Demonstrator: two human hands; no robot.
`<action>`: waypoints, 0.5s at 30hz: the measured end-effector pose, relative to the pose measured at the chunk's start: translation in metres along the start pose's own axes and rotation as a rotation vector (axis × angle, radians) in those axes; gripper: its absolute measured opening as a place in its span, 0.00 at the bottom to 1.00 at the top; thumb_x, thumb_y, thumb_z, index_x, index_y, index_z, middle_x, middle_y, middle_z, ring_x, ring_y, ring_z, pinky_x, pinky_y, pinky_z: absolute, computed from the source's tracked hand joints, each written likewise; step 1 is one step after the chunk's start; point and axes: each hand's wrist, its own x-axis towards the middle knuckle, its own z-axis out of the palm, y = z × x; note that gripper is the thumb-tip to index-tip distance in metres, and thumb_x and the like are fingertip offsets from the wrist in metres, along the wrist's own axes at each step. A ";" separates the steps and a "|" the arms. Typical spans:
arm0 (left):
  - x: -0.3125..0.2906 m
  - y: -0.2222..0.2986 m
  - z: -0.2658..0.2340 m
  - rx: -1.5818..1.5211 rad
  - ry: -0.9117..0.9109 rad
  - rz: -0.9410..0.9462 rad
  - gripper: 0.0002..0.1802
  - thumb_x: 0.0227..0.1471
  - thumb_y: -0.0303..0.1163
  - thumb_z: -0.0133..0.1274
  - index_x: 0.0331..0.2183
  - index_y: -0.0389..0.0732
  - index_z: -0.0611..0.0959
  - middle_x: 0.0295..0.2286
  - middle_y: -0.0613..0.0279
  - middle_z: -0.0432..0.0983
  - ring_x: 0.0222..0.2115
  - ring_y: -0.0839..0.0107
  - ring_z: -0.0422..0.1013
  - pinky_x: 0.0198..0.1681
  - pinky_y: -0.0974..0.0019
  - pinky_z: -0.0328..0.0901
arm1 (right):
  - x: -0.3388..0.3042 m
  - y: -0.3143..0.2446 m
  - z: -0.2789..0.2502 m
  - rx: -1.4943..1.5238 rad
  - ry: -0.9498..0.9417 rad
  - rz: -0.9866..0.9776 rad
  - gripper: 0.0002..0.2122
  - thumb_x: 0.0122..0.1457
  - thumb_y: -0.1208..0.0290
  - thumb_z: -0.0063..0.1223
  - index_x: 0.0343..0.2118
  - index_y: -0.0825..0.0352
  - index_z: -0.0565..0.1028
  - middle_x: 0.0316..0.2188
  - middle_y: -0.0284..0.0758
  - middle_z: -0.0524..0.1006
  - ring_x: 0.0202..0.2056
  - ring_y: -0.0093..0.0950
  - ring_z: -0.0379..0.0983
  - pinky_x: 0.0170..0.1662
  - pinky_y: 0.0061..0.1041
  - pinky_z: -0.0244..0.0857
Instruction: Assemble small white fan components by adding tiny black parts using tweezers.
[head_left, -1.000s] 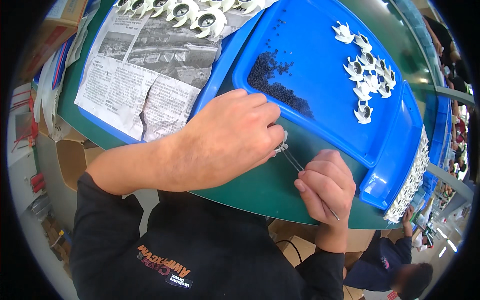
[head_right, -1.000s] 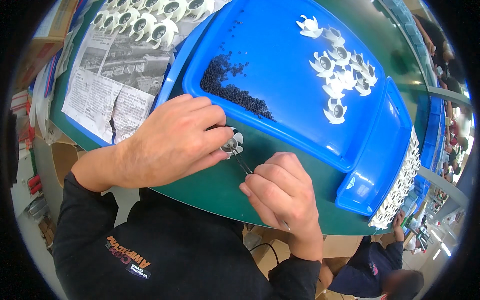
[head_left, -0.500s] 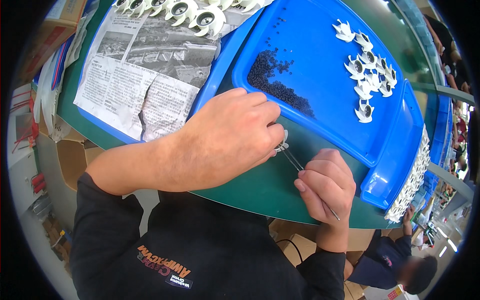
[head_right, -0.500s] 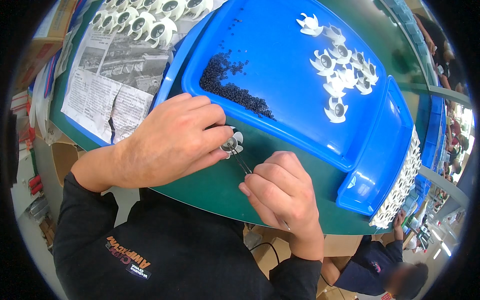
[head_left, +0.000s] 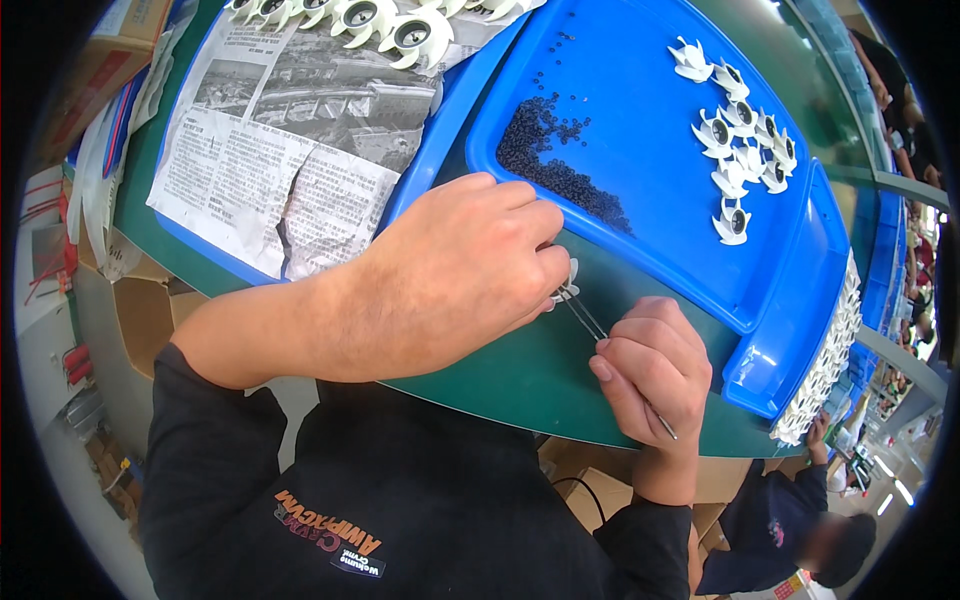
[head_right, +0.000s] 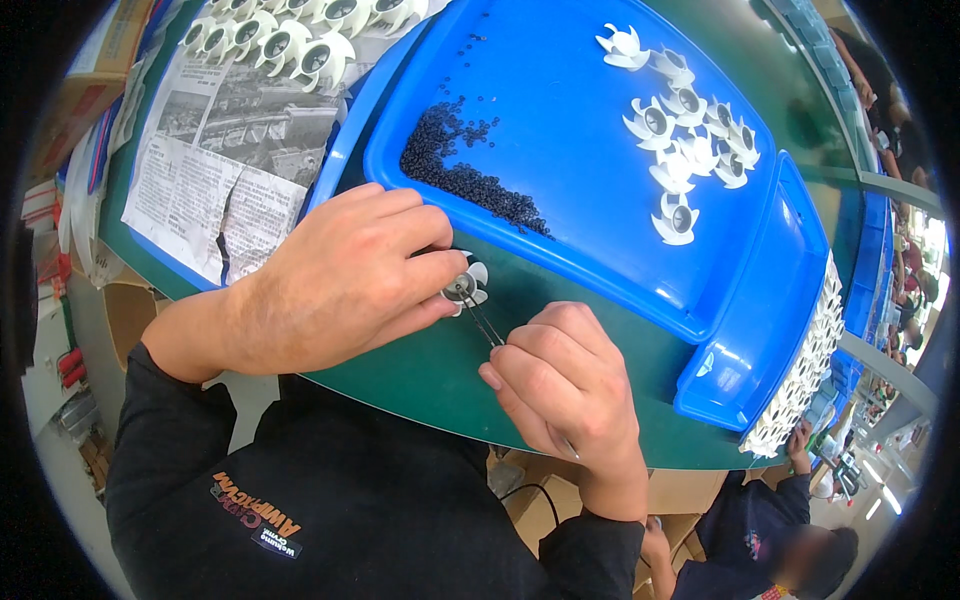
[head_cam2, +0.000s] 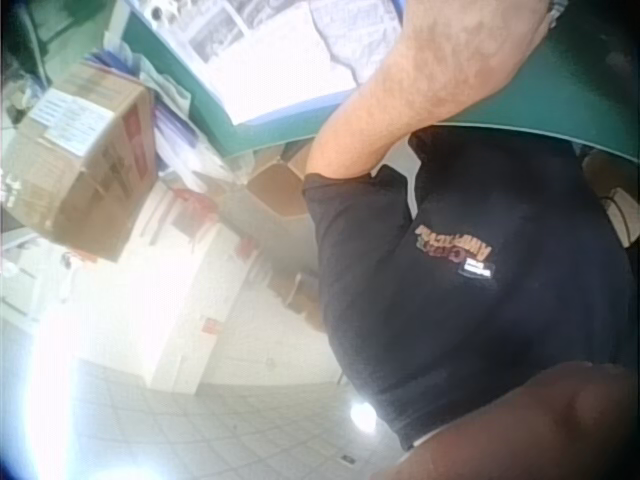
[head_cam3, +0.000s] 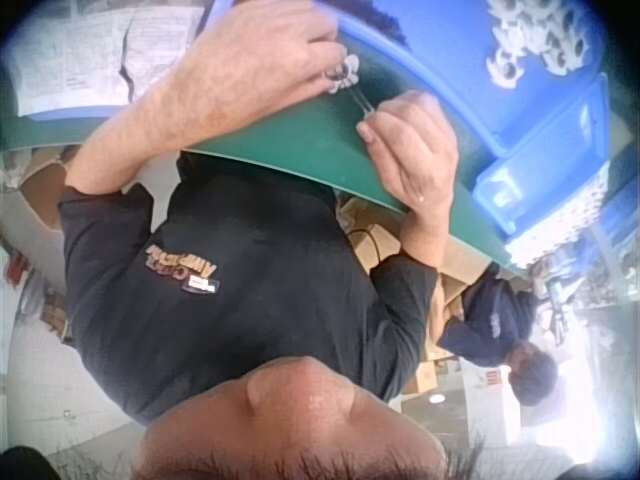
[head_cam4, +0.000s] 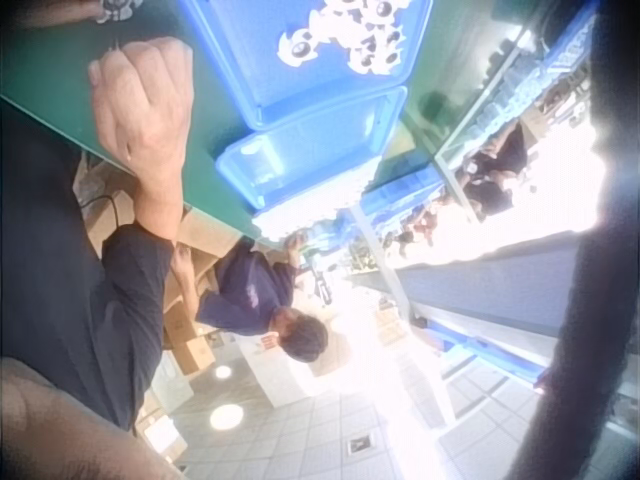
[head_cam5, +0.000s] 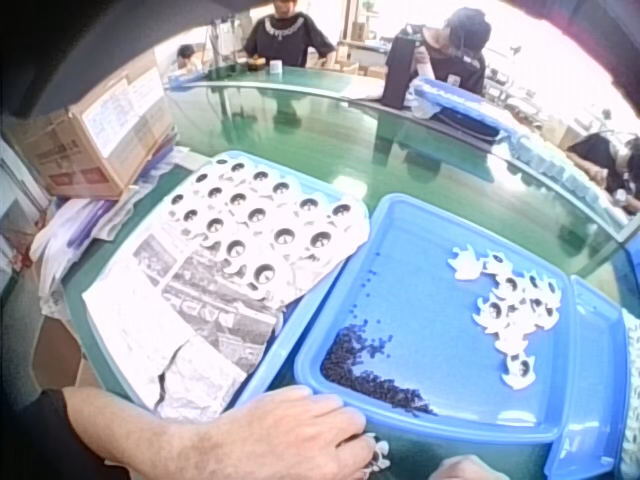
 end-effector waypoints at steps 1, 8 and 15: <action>0.000 0.000 0.000 0.001 -0.001 0.000 0.16 0.49 0.32 0.71 0.40 0.36 0.86 0.35 0.59 0.76 0.40 0.60 0.75 0.44 0.57 0.69 | 0.000 0.000 0.000 -0.002 -0.001 0.001 0.13 0.46 0.82 0.72 0.33 0.68 0.79 0.29 0.36 0.77 0.31 0.38 0.74 0.36 0.35 0.70; 0.000 -0.001 0.001 0.004 -0.003 0.004 0.16 0.49 0.32 0.71 0.40 0.36 0.86 0.35 0.59 0.76 0.39 0.60 0.75 0.44 0.57 0.69 | 0.000 0.001 0.001 -0.005 0.001 -0.007 0.13 0.46 0.83 0.72 0.34 0.68 0.79 0.29 0.36 0.77 0.31 0.38 0.74 0.36 0.35 0.71; 0.000 -0.001 0.000 0.006 0.002 0.004 0.16 0.49 0.32 0.71 0.40 0.36 0.86 0.35 0.59 0.76 0.39 0.60 0.75 0.43 0.58 0.69 | 0.000 0.001 0.003 0.001 -0.002 -0.007 0.13 0.47 0.83 0.72 0.34 0.68 0.78 0.29 0.37 0.77 0.32 0.38 0.74 0.36 0.35 0.71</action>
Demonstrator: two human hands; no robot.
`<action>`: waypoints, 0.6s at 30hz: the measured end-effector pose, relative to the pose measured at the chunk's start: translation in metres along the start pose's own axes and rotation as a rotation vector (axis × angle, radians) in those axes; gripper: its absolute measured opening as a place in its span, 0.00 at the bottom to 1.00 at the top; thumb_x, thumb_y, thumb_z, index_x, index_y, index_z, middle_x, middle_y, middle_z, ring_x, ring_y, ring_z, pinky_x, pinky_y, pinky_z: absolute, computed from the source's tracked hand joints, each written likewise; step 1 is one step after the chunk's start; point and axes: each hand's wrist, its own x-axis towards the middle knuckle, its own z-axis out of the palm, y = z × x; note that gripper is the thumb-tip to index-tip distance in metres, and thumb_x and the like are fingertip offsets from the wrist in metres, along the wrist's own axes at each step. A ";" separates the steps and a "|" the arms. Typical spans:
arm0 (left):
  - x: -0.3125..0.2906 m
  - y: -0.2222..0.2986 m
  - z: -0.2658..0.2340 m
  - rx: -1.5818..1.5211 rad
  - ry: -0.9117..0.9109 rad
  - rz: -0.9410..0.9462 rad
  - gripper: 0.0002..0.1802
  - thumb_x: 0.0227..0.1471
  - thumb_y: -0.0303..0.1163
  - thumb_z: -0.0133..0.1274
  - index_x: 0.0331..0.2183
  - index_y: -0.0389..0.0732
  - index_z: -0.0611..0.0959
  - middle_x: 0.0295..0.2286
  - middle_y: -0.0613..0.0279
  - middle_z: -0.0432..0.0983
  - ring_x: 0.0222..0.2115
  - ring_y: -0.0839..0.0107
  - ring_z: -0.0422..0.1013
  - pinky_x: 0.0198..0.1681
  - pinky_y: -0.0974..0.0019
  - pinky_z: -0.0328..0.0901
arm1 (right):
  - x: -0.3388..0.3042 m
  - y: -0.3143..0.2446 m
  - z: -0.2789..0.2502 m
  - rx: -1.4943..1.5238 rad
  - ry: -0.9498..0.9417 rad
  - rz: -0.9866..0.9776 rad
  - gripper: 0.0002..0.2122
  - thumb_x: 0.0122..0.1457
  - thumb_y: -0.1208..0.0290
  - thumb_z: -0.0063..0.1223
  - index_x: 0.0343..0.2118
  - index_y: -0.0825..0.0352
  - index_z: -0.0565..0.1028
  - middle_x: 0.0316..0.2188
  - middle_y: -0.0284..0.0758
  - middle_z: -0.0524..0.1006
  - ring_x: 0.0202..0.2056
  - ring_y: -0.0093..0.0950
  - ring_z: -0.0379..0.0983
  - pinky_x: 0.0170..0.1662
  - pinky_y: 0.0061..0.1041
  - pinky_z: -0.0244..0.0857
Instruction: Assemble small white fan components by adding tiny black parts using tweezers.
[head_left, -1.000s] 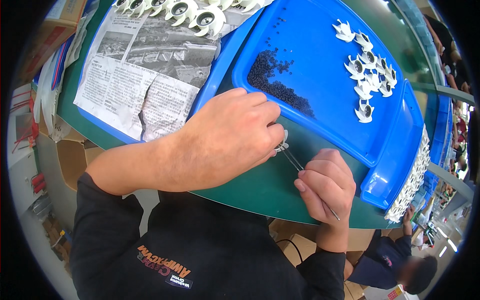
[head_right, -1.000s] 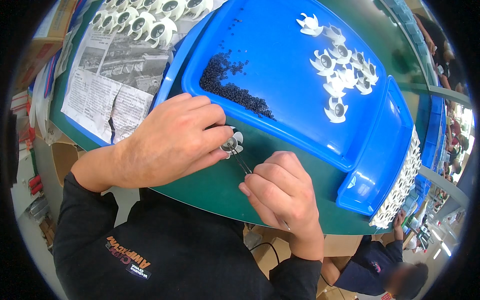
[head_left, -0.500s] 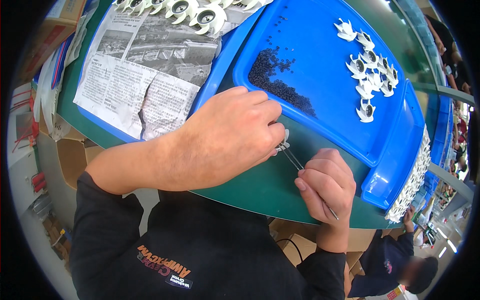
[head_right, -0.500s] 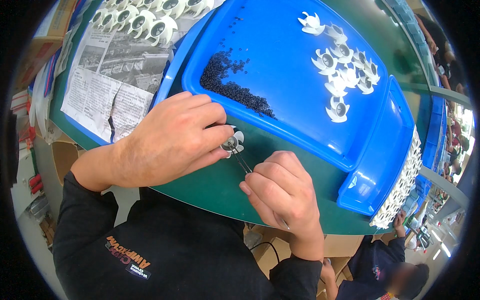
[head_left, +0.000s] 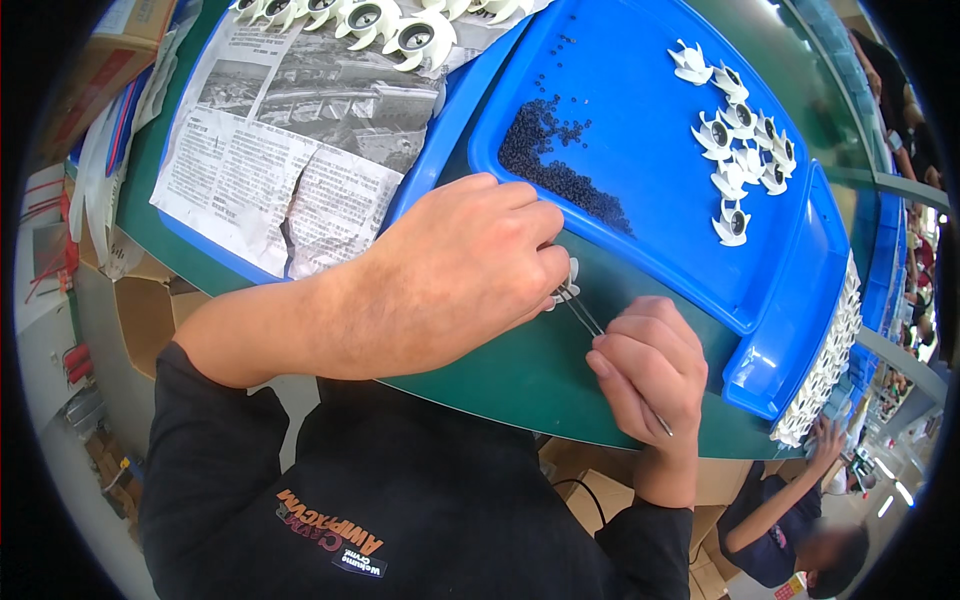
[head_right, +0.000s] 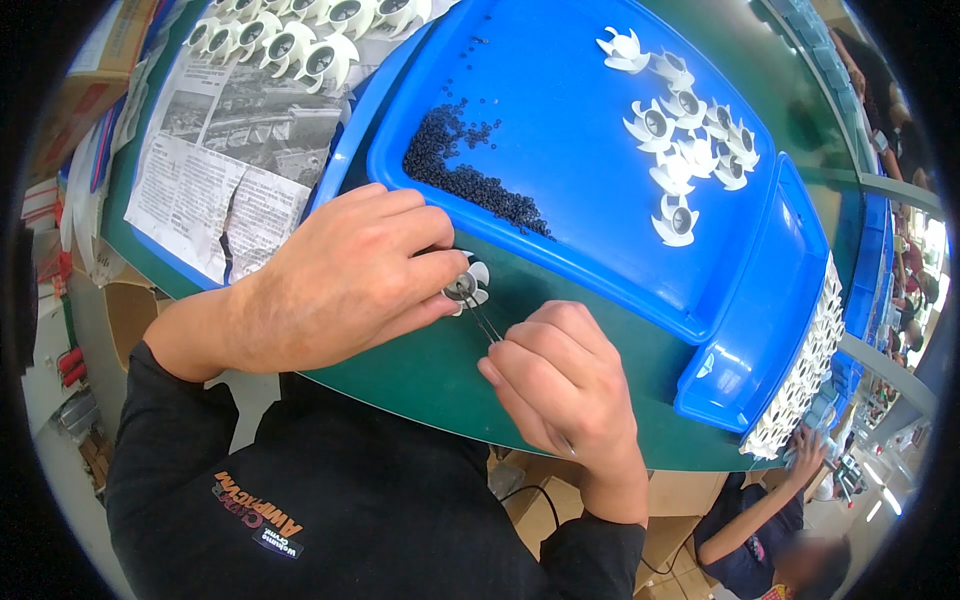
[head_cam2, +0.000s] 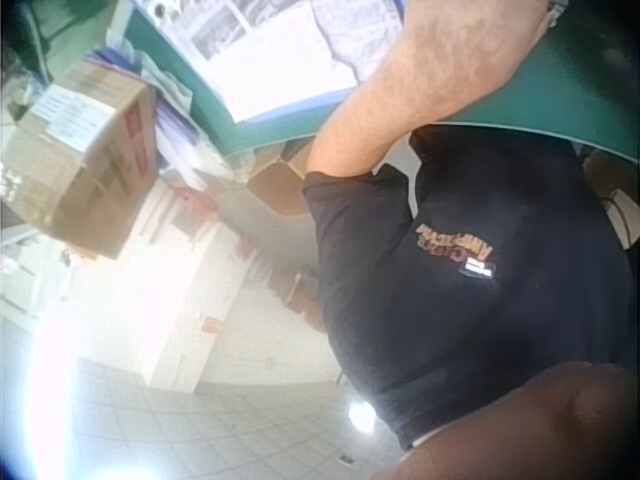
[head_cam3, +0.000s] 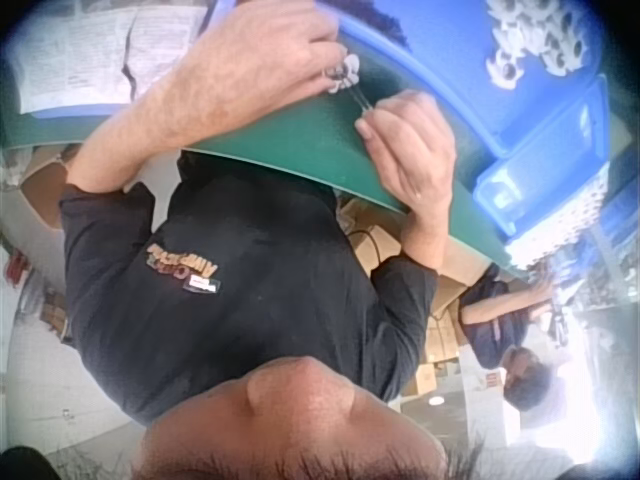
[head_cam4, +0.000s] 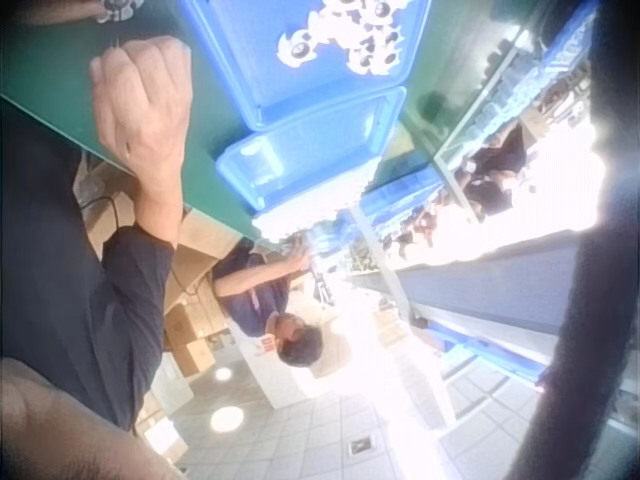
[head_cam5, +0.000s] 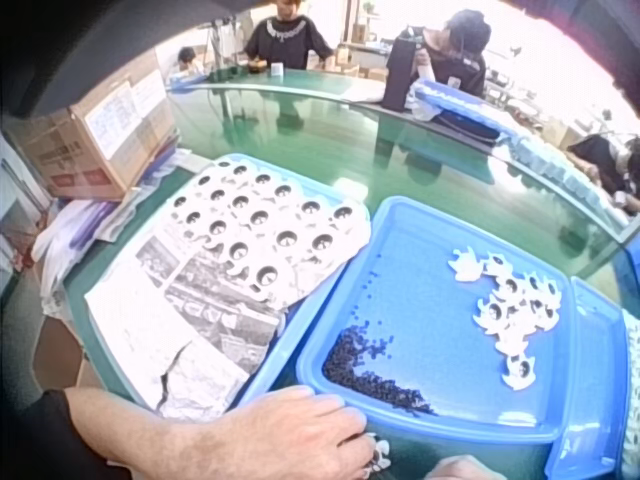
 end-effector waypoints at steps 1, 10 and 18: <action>0.000 0.000 0.000 -0.005 0.000 -0.001 0.16 0.49 0.32 0.71 0.40 0.36 0.86 0.35 0.59 0.76 0.39 0.60 0.75 0.43 0.58 0.69 | 0.001 0.001 0.002 -0.007 -0.005 -0.004 0.13 0.47 0.83 0.72 0.34 0.69 0.78 0.30 0.37 0.78 0.32 0.38 0.75 0.36 0.35 0.71; -0.001 -0.001 -0.001 -0.002 0.007 0.013 0.16 0.49 0.32 0.70 0.40 0.37 0.86 0.35 0.59 0.76 0.39 0.60 0.75 0.43 0.58 0.68 | 0.004 0.001 0.003 -0.018 -0.024 0.001 0.12 0.49 0.83 0.71 0.35 0.69 0.78 0.31 0.38 0.79 0.33 0.38 0.75 0.36 0.35 0.71; -0.002 -0.002 -0.002 0.018 0.014 0.021 0.15 0.50 0.33 0.69 0.38 0.38 0.85 0.34 0.60 0.76 0.40 0.60 0.74 0.43 0.57 0.68 | 0.004 0.001 0.001 -0.012 0.006 -0.026 0.10 0.50 0.83 0.70 0.34 0.69 0.79 0.30 0.38 0.79 0.32 0.39 0.76 0.36 0.36 0.71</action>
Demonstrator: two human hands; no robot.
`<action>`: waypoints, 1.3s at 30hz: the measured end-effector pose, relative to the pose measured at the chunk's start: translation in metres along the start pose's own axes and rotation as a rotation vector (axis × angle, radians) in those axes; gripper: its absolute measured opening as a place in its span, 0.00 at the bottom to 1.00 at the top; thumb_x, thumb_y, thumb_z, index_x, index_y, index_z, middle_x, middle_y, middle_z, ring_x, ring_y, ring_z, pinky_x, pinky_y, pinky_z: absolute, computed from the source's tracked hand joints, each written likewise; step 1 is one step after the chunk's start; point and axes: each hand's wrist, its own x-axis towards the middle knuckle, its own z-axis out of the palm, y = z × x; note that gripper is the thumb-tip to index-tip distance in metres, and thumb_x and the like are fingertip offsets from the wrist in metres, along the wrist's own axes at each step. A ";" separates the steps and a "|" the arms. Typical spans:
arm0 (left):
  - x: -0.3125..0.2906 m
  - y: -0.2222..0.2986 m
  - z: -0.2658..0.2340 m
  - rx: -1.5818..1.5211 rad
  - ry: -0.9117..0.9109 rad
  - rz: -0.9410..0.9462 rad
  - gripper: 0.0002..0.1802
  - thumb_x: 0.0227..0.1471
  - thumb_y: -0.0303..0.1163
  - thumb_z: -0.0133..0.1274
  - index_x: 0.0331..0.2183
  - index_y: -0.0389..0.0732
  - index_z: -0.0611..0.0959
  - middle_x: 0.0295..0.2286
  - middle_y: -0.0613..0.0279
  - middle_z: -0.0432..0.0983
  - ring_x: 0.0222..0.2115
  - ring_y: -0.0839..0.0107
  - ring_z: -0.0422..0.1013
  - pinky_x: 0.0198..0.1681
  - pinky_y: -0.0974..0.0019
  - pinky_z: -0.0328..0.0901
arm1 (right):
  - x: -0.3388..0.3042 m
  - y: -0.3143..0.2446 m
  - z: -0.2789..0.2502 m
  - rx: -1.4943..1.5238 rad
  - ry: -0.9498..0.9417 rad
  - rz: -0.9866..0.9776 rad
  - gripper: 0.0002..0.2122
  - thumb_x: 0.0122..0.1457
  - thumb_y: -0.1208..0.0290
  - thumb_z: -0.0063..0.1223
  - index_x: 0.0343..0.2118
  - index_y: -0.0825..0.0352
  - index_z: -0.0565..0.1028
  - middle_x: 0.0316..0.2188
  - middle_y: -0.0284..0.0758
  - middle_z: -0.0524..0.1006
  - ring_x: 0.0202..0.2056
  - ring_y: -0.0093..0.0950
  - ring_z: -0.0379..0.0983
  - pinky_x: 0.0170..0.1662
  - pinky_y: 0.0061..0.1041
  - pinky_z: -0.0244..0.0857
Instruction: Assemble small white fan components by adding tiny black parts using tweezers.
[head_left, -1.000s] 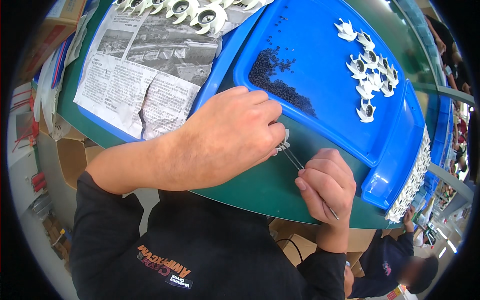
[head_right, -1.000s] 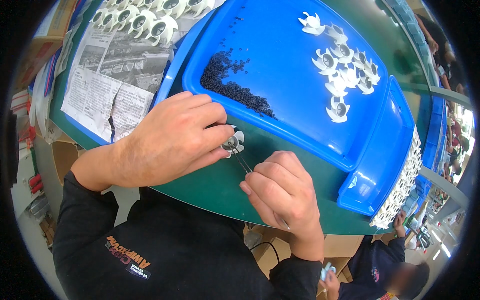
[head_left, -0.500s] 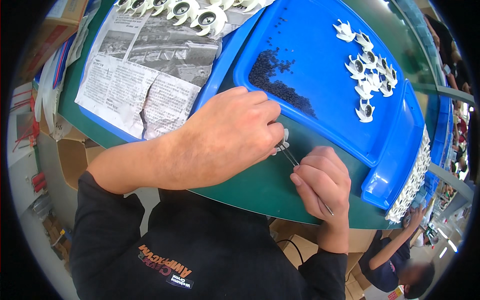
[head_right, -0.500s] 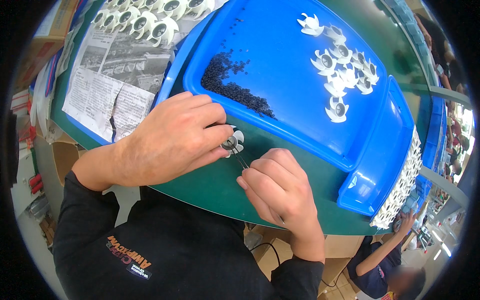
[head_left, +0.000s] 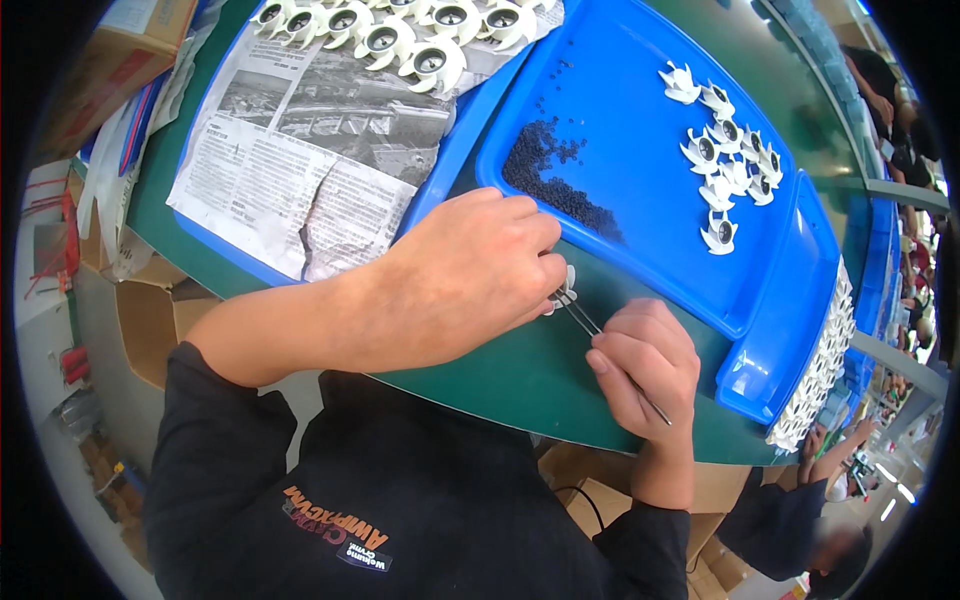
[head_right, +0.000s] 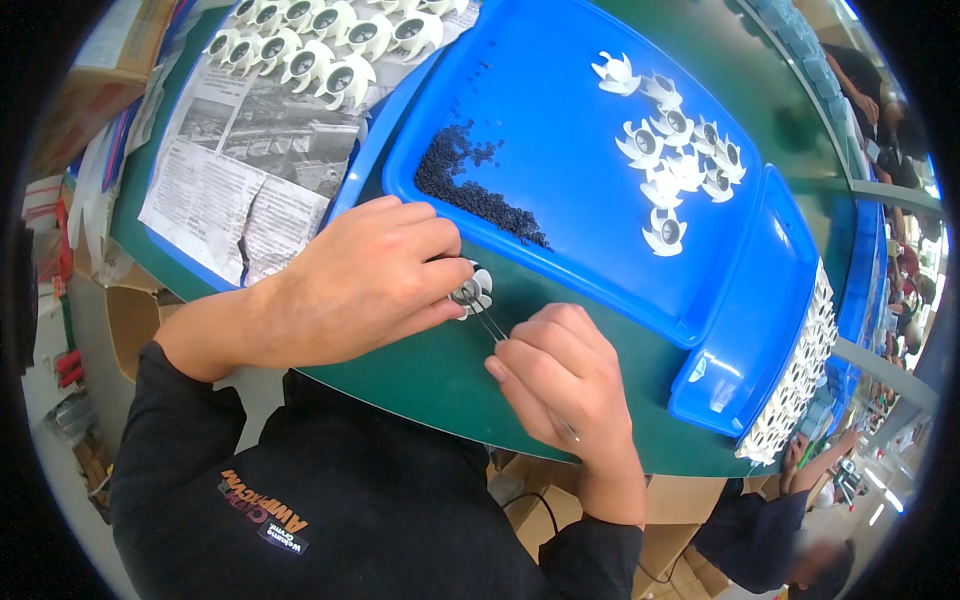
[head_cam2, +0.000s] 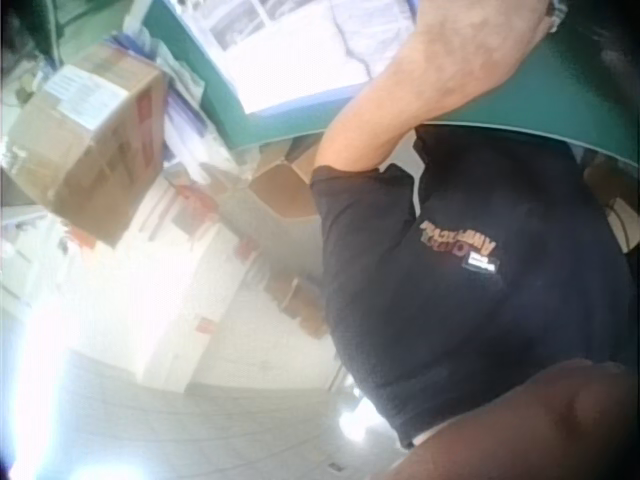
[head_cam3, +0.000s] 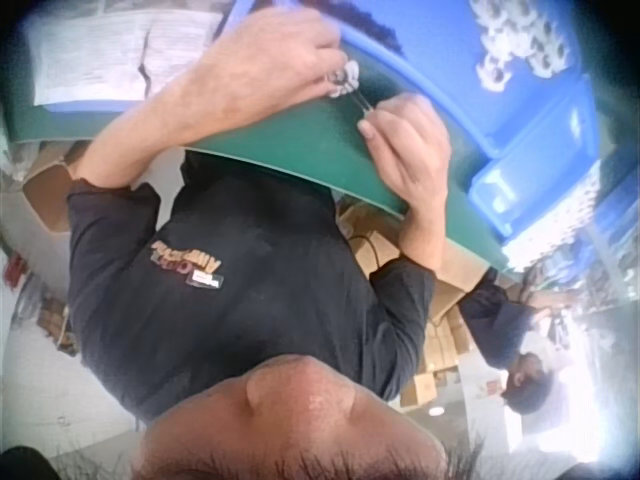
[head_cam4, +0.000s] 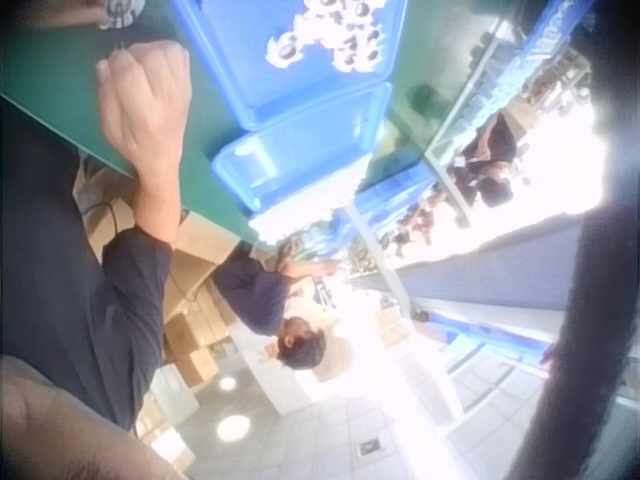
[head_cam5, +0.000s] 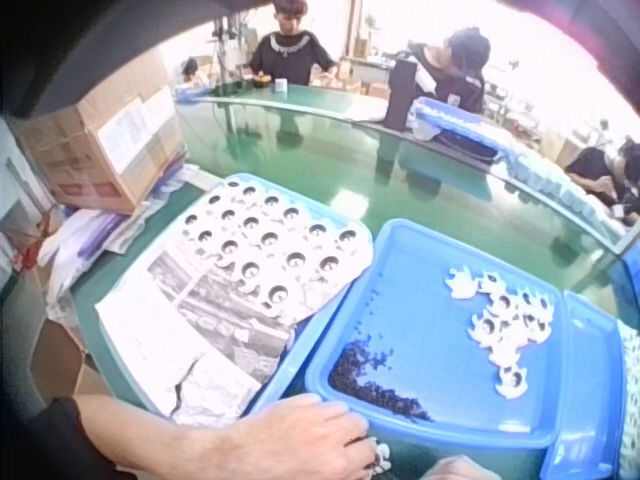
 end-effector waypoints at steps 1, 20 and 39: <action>0.001 0.000 0.001 -0.001 -0.004 0.008 0.14 0.51 0.33 0.69 0.37 0.39 0.85 0.34 0.60 0.75 0.40 0.59 0.74 0.43 0.57 0.68 | -0.002 -0.001 -0.002 0.006 0.006 0.010 0.10 0.51 0.83 0.70 0.34 0.69 0.79 0.30 0.38 0.79 0.32 0.39 0.76 0.36 0.36 0.71; 0.008 -0.069 -0.077 0.174 0.413 -0.188 0.16 0.53 0.36 0.72 0.41 0.39 0.90 0.37 0.58 0.81 0.42 0.59 0.75 0.46 0.59 0.71 | -0.018 0.002 -0.026 0.122 0.268 -0.054 0.05 0.54 0.81 0.65 0.33 0.70 0.79 0.27 0.38 0.79 0.28 0.37 0.75 0.36 0.36 0.71; 0.026 -0.060 -0.068 0.300 0.218 -0.271 0.16 0.63 0.41 0.63 0.42 0.36 0.84 0.30 0.54 0.82 0.36 0.57 0.76 0.39 0.55 0.71 | -0.013 0.004 -0.022 0.031 0.219 -0.027 0.06 0.51 0.85 0.65 0.31 0.71 0.79 0.27 0.39 0.79 0.28 0.37 0.74 0.34 0.34 0.68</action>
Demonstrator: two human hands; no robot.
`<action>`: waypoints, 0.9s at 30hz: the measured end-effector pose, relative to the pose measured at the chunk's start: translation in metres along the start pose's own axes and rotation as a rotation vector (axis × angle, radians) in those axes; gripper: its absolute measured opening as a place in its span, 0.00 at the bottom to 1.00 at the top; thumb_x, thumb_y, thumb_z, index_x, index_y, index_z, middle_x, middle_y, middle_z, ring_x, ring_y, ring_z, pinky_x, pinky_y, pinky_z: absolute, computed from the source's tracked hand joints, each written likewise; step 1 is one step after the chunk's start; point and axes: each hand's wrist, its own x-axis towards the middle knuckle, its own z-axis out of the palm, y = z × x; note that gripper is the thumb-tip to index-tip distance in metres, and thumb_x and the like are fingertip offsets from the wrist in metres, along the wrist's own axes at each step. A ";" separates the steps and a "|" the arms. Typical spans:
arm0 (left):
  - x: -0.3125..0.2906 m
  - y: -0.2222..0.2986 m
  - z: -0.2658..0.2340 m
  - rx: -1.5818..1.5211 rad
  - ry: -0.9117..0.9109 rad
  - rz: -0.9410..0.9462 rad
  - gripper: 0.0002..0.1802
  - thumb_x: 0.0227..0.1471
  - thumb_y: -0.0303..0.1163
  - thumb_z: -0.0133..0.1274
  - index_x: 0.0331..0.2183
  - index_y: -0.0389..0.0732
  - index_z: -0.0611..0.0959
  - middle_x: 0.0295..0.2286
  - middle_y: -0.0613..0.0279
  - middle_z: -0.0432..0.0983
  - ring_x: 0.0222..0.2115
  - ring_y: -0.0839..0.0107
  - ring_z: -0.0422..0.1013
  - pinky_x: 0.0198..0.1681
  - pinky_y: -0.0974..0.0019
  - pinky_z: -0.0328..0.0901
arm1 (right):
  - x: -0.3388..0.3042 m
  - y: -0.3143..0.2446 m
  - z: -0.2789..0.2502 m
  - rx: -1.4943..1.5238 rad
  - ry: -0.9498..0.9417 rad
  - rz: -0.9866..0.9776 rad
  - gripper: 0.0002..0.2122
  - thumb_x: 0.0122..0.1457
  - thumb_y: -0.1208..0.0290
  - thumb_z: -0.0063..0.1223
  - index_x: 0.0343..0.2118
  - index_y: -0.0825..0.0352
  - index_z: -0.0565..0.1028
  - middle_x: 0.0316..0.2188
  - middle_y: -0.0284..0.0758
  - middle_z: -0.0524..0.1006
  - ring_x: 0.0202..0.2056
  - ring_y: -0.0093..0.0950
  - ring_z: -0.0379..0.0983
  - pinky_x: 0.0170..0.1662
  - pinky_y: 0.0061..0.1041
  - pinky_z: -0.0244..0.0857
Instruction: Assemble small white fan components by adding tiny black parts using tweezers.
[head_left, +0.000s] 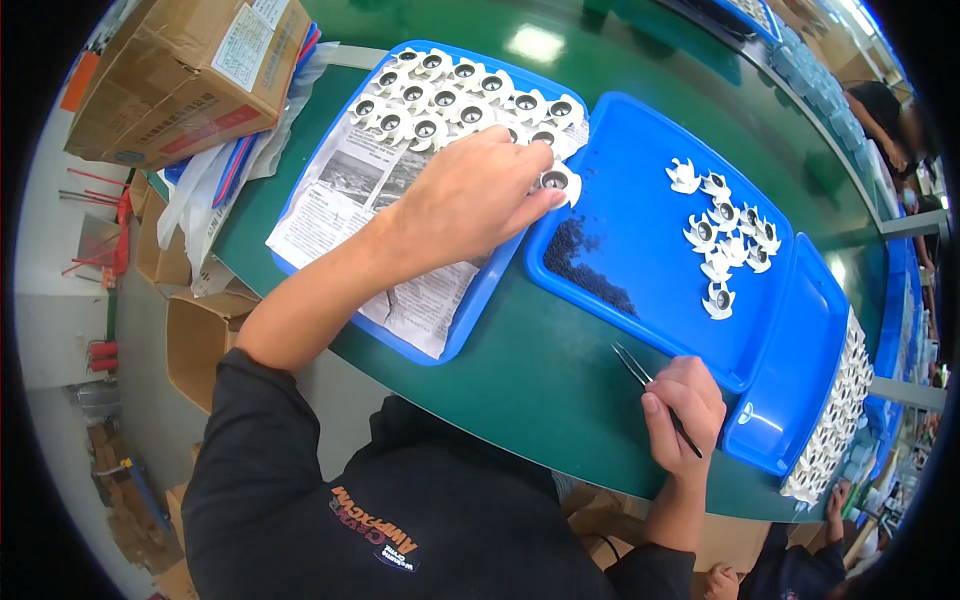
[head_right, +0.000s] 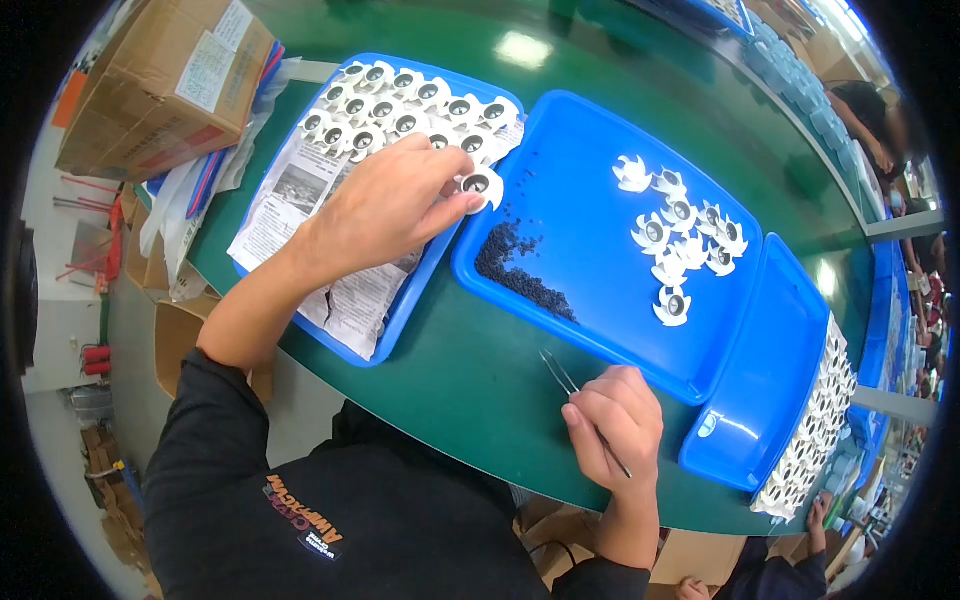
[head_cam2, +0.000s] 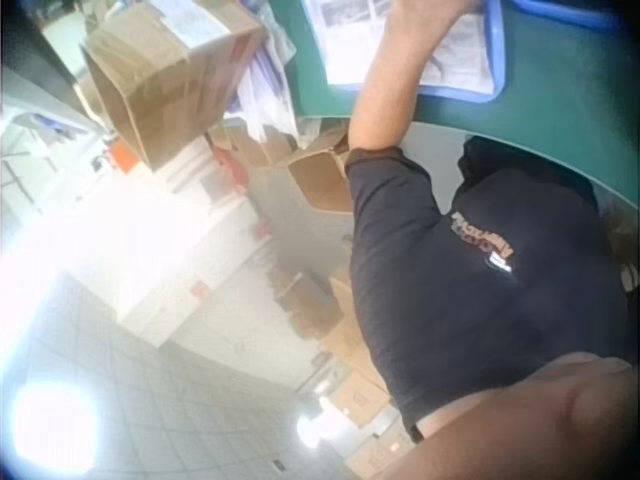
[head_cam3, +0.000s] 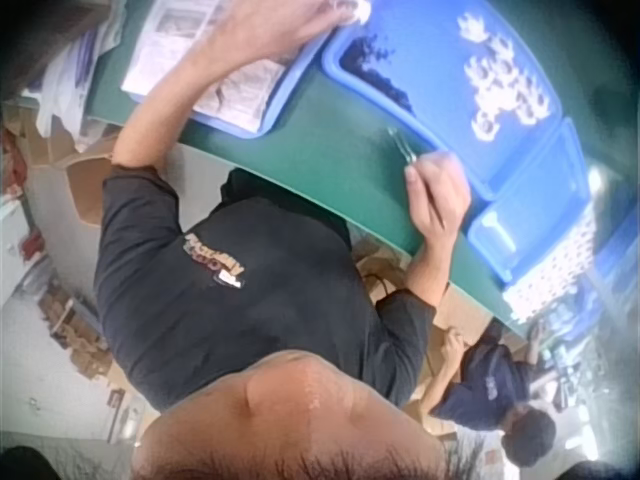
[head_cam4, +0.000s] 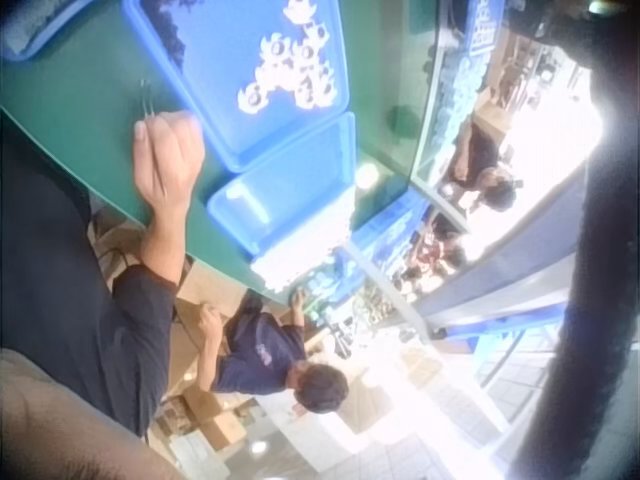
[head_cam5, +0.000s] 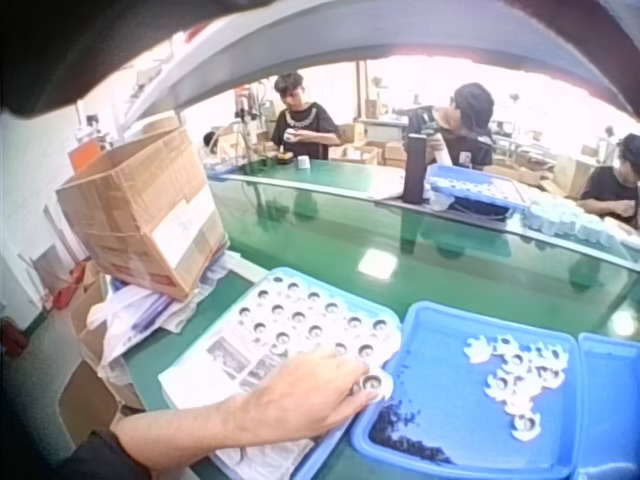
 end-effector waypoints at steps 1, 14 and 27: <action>0.001 0.000 0.000 -0.001 -0.002 0.001 0.16 0.63 0.41 0.63 0.42 0.36 0.84 0.30 0.54 0.82 0.36 0.57 0.76 0.39 0.55 0.71 | 0.000 0.000 0.000 -0.010 -0.004 0.005 0.06 0.51 0.84 0.65 0.31 0.71 0.79 0.27 0.39 0.79 0.28 0.37 0.74 0.34 0.34 0.68; 0.020 0.000 -0.005 0.025 -0.064 -0.028 0.19 0.67 0.41 0.57 0.48 0.35 0.77 0.26 0.45 0.82 0.31 0.45 0.81 0.36 0.47 0.73 | 0.000 -0.002 -0.002 -0.085 -0.033 -0.001 0.06 0.52 0.83 0.67 0.31 0.69 0.80 0.27 0.37 0.79 0.29 0.36 0.74 0.34 0.33 0.68; 0.020 0.005 -0.013 -0.010 -0.100 -0.043 0.18 0.68 0.40 0.56 0.48 0.35 0.76 0.29 0.45 0.84 0.33 0.44 0.81 0.40 0.45 0.72 | 0.000 -0.001 -0.003 -0.109 -0.038 -0.025 0.07 0.52 0.83 0.68 0.31 0.69 0.80 0.28 0.37 0.79 0.29 0.36 0.74 0.34 0.34 0.67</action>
